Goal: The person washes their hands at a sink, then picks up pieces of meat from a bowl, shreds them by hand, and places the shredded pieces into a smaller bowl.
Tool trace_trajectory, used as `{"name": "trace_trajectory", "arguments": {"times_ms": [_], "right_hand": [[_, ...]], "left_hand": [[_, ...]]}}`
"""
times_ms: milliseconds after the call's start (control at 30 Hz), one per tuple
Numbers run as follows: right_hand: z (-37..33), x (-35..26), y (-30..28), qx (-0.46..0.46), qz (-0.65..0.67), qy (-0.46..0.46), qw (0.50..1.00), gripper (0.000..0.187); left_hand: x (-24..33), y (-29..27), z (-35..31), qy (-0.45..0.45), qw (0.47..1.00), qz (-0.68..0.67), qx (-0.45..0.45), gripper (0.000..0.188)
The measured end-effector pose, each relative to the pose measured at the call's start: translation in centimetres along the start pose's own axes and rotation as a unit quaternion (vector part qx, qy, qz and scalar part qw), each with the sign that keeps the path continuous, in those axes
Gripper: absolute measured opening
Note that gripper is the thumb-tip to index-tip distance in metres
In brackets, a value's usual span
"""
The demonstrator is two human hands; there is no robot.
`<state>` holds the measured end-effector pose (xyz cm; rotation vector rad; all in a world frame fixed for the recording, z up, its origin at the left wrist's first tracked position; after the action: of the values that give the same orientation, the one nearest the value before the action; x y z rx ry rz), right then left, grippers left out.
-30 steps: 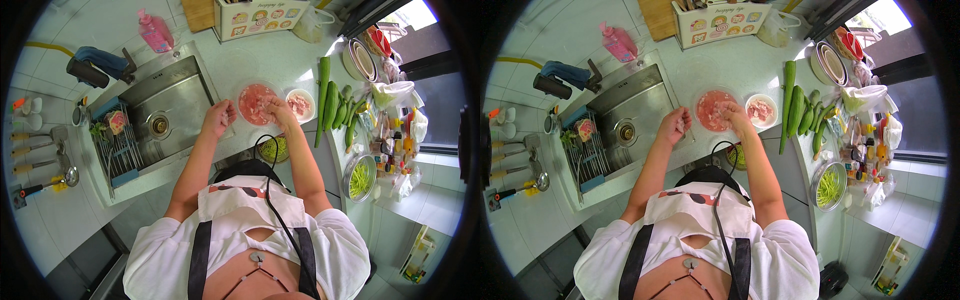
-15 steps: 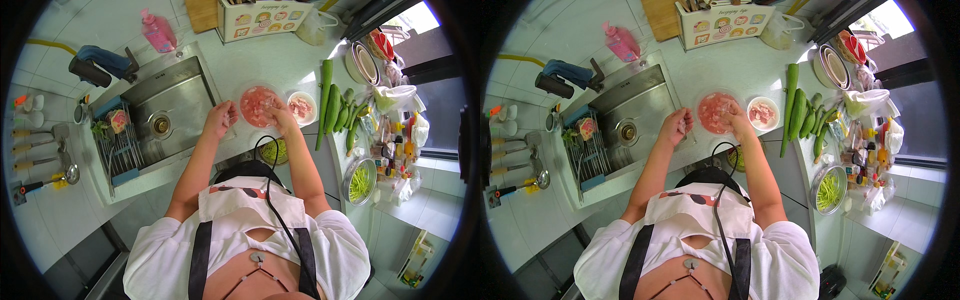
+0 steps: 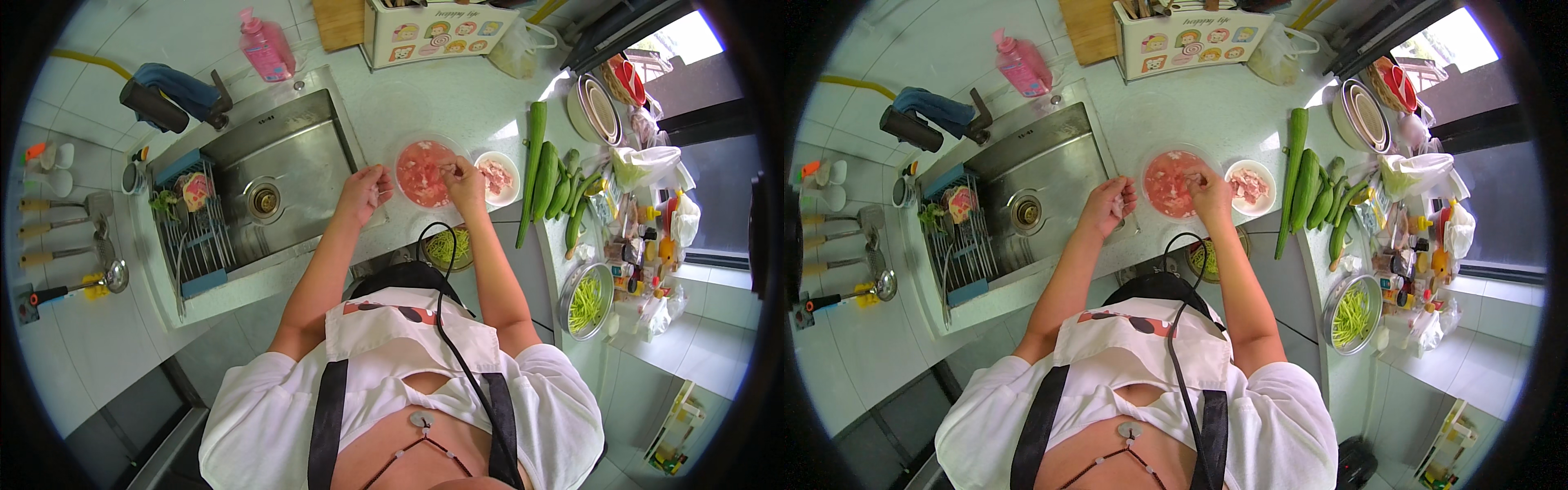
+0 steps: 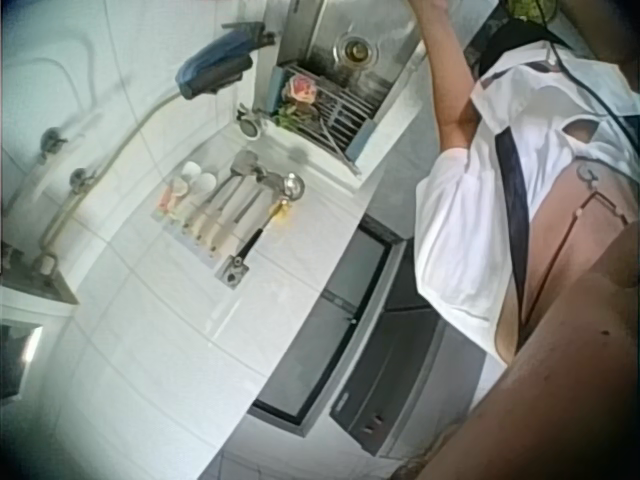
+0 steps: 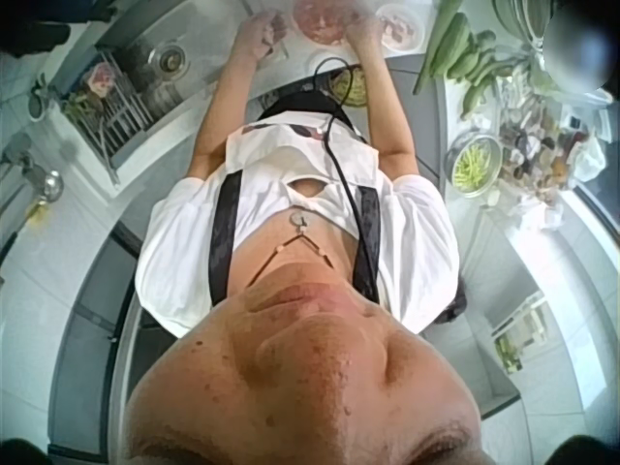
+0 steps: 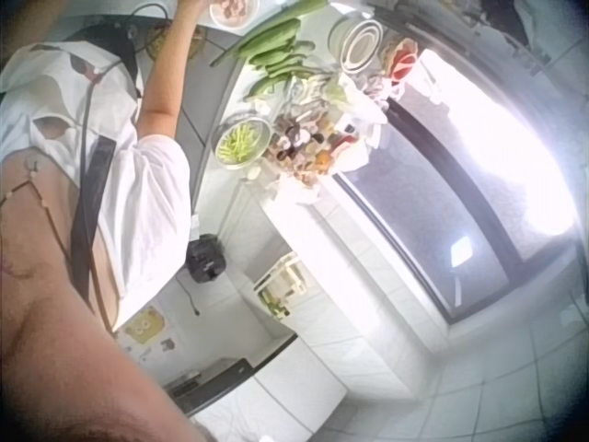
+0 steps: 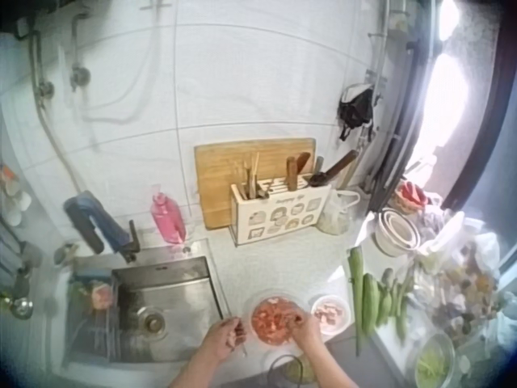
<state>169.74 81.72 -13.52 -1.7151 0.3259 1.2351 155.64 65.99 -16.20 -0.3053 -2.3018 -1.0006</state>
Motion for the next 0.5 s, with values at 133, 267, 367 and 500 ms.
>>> {"name": "trace_trajectory", "arguments": {"times_ms": [133,267,367,500], "right_hand": [[0.3,-1.5,-0.6,-0.011,0.022,0.018,1.0,0.012],[0.9,-1.3,-1.1,-0.06,0.136,0.055,0.987,0.009],[0.6,-3.6,-1.9,-0.099,0.241,0.127,0.957,0.011],[0.7,-3.7,-1.8,-0.124,0.316,0.152,0.928,0.011]], "left_hand": [[-0.2,-0.4,0.4,0.003,1.0,0.0,-0.015,0.018],[-0.5,-0.1,0.6,-0.006,1.0,0.013,-0.019,0.018],[-0.6,0.5,0.6,-0.017,0.999,0.035,-0.038,0.018],[-0.5,2.5,0.0,-0.063,0.991,0.09,-0.08,0.022]]}}
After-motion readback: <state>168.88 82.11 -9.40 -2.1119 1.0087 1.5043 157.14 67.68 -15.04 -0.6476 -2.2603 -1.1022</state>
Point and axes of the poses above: each hand's wrist, its own z-axis towards the middle knuckle, its own y-axis out of the palm, x = y × z, the point moved 2 cm from there along z, towards the middle knuckle, and after that the axes turned 2 degrees about y, right-handed, at the moved point
